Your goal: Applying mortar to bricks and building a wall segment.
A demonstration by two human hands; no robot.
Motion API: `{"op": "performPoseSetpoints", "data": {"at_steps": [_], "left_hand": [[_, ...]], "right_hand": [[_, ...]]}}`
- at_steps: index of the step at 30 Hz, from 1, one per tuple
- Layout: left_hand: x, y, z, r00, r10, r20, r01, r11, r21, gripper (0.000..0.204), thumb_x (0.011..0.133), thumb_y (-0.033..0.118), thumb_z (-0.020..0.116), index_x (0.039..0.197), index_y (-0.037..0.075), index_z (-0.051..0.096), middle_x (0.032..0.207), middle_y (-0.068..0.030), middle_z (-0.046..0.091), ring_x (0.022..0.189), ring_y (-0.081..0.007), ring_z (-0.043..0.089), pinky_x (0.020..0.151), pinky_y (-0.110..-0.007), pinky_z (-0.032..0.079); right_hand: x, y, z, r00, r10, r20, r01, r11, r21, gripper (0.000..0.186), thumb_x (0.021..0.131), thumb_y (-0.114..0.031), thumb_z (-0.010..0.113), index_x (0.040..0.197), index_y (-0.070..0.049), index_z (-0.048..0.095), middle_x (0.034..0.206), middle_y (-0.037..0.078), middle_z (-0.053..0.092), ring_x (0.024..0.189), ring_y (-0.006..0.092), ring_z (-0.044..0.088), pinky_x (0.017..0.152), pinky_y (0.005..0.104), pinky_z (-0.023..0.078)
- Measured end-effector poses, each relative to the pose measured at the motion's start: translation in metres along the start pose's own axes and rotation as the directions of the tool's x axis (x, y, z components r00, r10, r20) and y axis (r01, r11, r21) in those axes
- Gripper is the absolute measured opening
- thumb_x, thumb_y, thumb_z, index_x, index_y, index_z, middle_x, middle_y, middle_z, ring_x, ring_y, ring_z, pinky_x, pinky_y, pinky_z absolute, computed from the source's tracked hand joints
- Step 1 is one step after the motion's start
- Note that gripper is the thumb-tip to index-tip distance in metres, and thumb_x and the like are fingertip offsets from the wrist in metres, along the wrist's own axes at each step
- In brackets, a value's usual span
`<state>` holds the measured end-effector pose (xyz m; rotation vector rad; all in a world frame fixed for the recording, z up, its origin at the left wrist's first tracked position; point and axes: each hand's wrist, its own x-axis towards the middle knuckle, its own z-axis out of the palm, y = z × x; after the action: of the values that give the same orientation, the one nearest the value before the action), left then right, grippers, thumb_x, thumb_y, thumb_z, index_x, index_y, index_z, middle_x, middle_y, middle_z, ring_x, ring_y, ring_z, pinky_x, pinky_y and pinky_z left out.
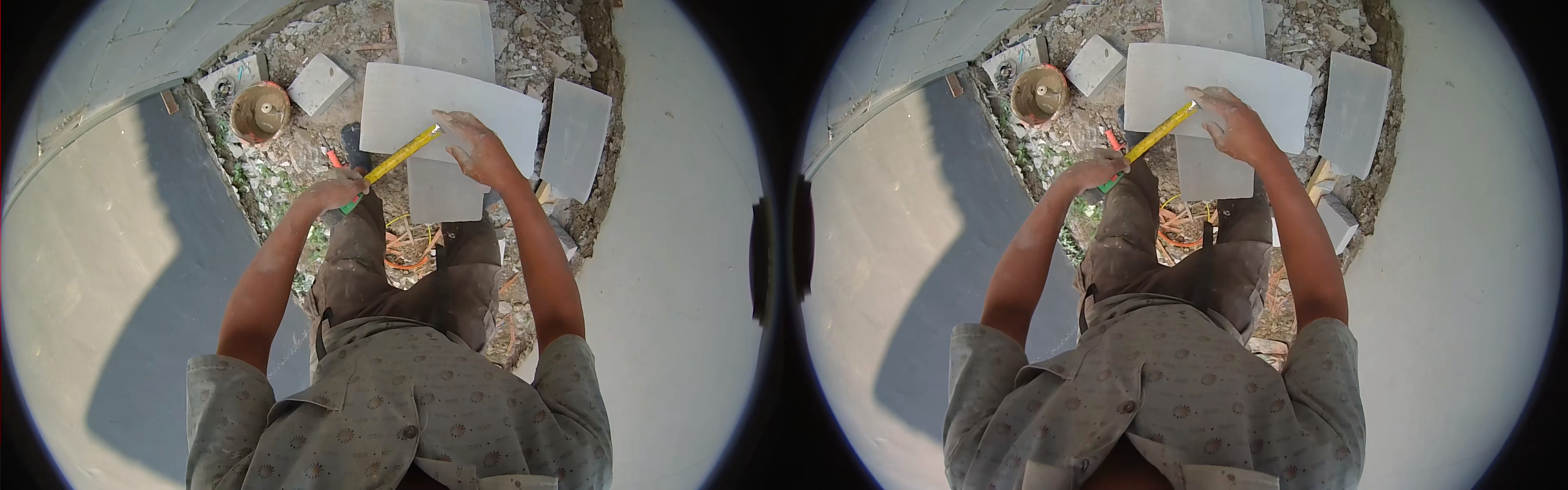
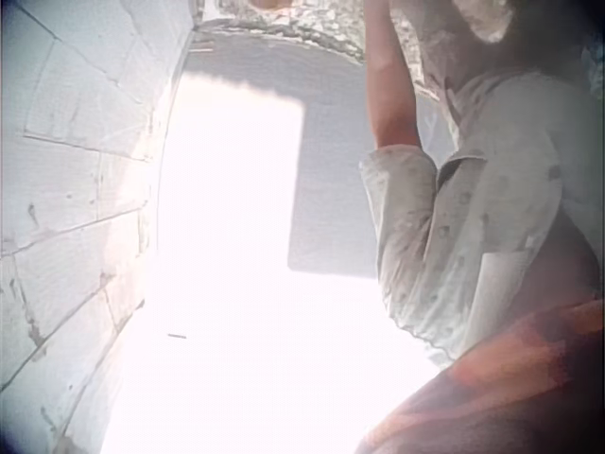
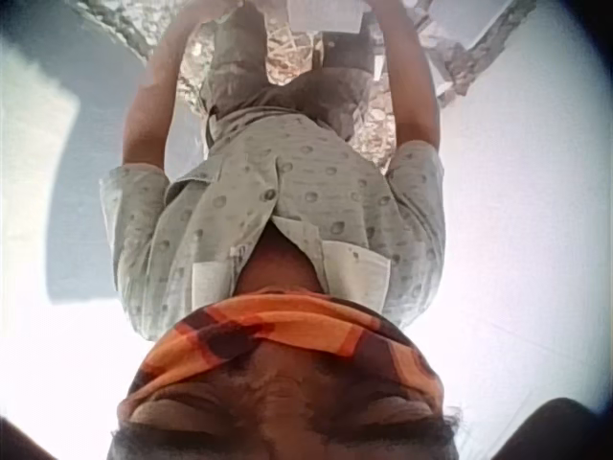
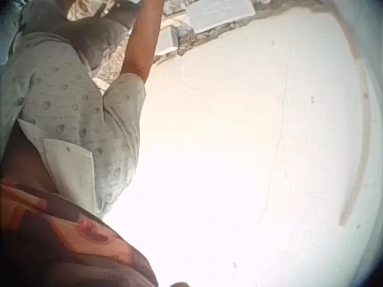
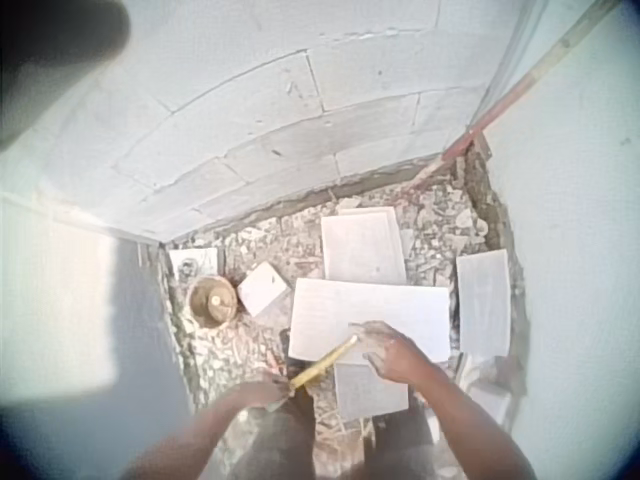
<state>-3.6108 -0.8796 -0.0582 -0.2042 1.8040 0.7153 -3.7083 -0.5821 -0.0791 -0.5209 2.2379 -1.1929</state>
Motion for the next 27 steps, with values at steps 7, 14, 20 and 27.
{"op": "performPoseSetpoints", "data": {"at_steps": [7, 14, 20, 27], "left_hand": [[0.068, 0.078, -0.080, 0.986, 0.105, 0.133, -0.161, 0.824, 0.543, 0.031, 0.083, 0.023, 0.047, 0.100, 0.005, 0.065, 0.099, -0.0149, 0.066, 0.092, -0.0315, 0.063, 0.080, -0.040, 0.049], [0.128, 0.067, -0.132, 0.988, 0.143, 0.061, -0.141, 0.663, 0.735, 0.030, 0.085, 0.024, 0.046, 0.096, 0.007, 0.068, 0.093, -0.0132, 0.068, 0.091, -0.0310, 0.064, 0.080, -0.041, 0.049], [0.138, 0.037, -0.154, 0.998, 0.032, 0.050, -0.058, 0.698, 0.714, 0.038, 0.090, 0.039, 0.043, 0.099, 0.009, 0.066, 0.087, -0.0124, 0.068, 0.084, -0.0314, 0.063, 0.077, -0.042, 0.047], [0.148, 0.034, -0.158, 0.999, -0.034, 0.019, 0.007, 0.648, 0.761, 0.036, 0.090, 0.038, 0.044, 0.102, 0.011, 0.065, 0.088, -0.0109, 0.068, 0.085, -0.0302, 0.063, 0.077, -0.043, 0.047]], "right_hand": [[-0.011, 0.062, 0.041, 0.882, 0.025, -0.470, -0.163, 0.953, -0.255, 0.023, 0.082, -0.009, 0.061, 0.104, -0.013, 0.067, 0.098, 0.009, 0.063, 0.089, 0.0291, 0.062, 0.081, 0.0373, 0.052], [0.003, 0.125, 0.030, 0.674, 0.135, -0.726, -0.384, 0.904, -0.188, 0.020, 0.079, -0.007, 0.059, 0.096, -0.014, 0.067, 0.095, 0.010, 0.063, 0.087, 0.0307, 0.062, 0.076, 0.0393, 0.052], [0.006, 0.153, 0.014, 0.693, 0.231, -0.682, -0.513, 0.824, -0.241, 0.015, 0.083, -0.021, 0.060, 0.096, -0.021, 0.067, 0.096, 0.006, 0.066, 0.088, 0.0308, 0.063, 0.075, 0.0411, 0.051], [0.010, 0.137, 0.019, 0.646, 0.325, -0.690, -0.612, 0.761, -0.215, 0.013, 0.084, -0.026, 0.060, 0.095, -0.023, 0.067, 0.096, 0.004, 0.067, 0.087, 0.0306, 0.063, 0.073, 0.0416, 0.052]]}}
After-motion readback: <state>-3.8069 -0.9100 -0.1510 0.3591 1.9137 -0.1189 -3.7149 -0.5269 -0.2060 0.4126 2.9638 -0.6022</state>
